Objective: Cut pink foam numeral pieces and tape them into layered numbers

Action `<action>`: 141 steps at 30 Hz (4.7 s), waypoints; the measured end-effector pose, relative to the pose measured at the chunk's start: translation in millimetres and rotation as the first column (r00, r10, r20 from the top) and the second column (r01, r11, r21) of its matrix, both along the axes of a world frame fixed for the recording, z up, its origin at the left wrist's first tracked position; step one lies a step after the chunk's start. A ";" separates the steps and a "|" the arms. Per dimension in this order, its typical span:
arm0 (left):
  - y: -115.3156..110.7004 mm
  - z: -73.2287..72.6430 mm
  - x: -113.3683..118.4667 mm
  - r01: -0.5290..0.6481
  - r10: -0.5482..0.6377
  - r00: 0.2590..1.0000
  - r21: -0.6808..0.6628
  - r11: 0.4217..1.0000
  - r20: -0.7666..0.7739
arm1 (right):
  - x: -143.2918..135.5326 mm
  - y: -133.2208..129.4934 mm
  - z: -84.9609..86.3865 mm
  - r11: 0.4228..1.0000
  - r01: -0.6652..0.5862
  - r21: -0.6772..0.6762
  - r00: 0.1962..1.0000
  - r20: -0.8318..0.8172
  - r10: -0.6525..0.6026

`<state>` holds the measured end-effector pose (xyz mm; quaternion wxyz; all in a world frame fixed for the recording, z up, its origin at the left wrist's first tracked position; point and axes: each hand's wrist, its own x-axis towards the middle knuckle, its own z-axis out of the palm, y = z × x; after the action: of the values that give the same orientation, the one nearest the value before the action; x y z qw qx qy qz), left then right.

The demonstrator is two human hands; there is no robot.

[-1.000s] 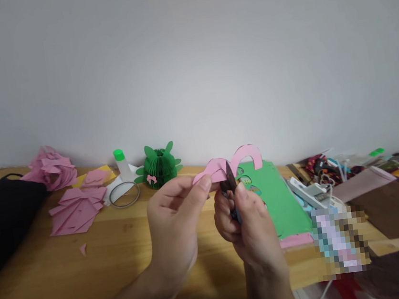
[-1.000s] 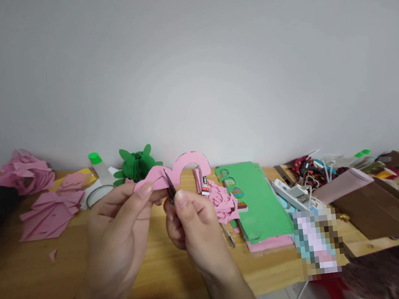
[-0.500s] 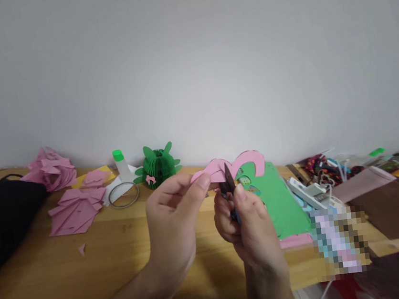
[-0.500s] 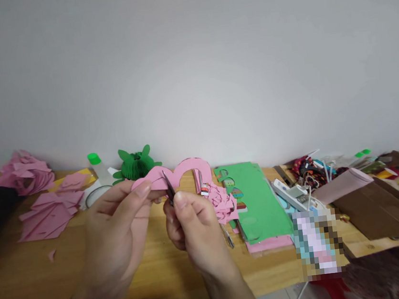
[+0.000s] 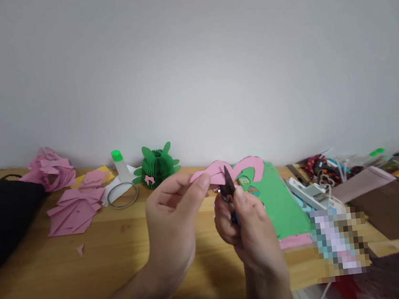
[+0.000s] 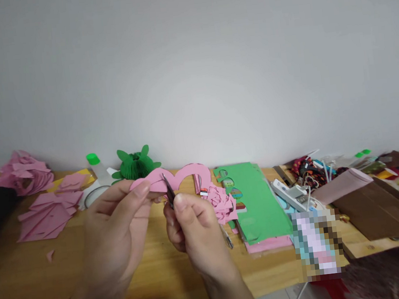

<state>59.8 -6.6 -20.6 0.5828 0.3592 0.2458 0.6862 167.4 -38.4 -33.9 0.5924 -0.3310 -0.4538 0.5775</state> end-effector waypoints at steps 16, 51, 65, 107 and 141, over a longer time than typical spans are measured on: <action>4.0 2.2 0.1 -0.046 0.046 0.999 -0.015 0.999 0.004 | 1.8 -1.1 -1.9 0.999 -0.007 -0.054 1.000 0.025 0.009; 14.9 -2.2 4.0 -0.047 0.049 0.994 0.026 0.999 -0.103 | -4.4 -2.7 -8.1 0.987 0.004 -0.158 1.000 -0.014 -0.006; 21.6 0.8 -10.9 0.021 0.064 0.914 0.202 0.979 -0.401 | 10.9 -14.9 4.8 0.969 0.112 -0.222 0.978 0.195 -0.068; 26.0 13.0 -27.7 0.303 -0.170 0.784 0.129 0.944 -0.597 | 13.9 -13.6 0.7 0.985 0.110 -0.130 0.980 0.179 -0.086; 29.5 19.5 -35.0 0.390 -0.199 0.732 0.162 0.907 -0.652 | 17.4 -13.9 0.0 0.984 0.136 -0.113 0.957 0.273 -0.101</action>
<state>24.8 23.0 -1.1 0.5125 0.6801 0.2606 0.4549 184.8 -52.3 -33.9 0.5367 -0.4702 -0.4701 0.5195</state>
